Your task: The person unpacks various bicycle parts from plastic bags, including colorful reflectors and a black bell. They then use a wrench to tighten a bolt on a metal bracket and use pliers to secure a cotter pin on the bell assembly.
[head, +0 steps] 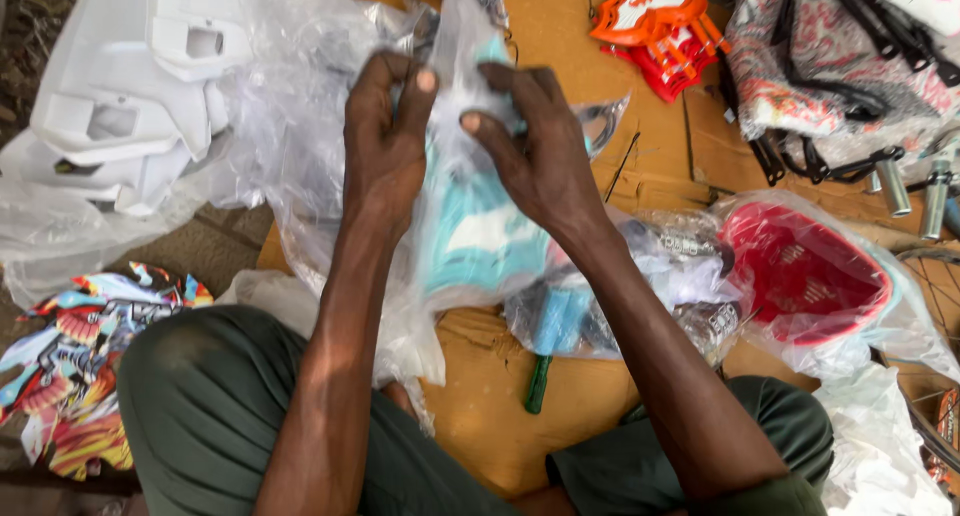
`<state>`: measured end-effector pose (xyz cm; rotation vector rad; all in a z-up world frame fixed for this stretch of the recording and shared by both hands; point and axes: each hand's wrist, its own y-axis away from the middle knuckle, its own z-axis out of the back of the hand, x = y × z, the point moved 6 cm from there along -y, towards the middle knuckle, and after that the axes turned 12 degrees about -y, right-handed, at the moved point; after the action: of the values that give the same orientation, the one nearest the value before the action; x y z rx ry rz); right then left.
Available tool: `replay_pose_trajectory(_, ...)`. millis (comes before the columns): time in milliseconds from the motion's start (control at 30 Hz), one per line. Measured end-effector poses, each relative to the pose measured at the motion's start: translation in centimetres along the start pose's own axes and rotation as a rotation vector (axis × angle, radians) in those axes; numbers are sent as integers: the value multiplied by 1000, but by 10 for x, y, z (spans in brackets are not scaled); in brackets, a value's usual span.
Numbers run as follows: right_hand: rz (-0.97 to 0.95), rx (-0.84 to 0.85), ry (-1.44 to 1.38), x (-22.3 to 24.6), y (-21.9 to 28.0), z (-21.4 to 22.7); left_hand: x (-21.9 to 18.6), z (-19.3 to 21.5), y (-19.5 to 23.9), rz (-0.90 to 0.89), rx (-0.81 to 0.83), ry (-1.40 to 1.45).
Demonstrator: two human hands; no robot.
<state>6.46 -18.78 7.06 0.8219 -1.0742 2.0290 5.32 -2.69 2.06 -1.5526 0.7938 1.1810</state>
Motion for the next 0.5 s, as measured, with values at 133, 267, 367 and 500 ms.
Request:
replay_pose_trajectory(133,152,-97,-36,19,-18,1,-22,-7,3,-176,53,270)
replay_pose_trajectory(267,334,-168,-134,31,-36,22,-28,-11,3,11,118,736)
replay_pose_trajectory(367,307,17,-349,28,-49,17,-34,-5,-8,109,109,619)
replay_pose_trajectory(500,168,74,-186,12,-50,0,-15,-4,2,431,308,275)
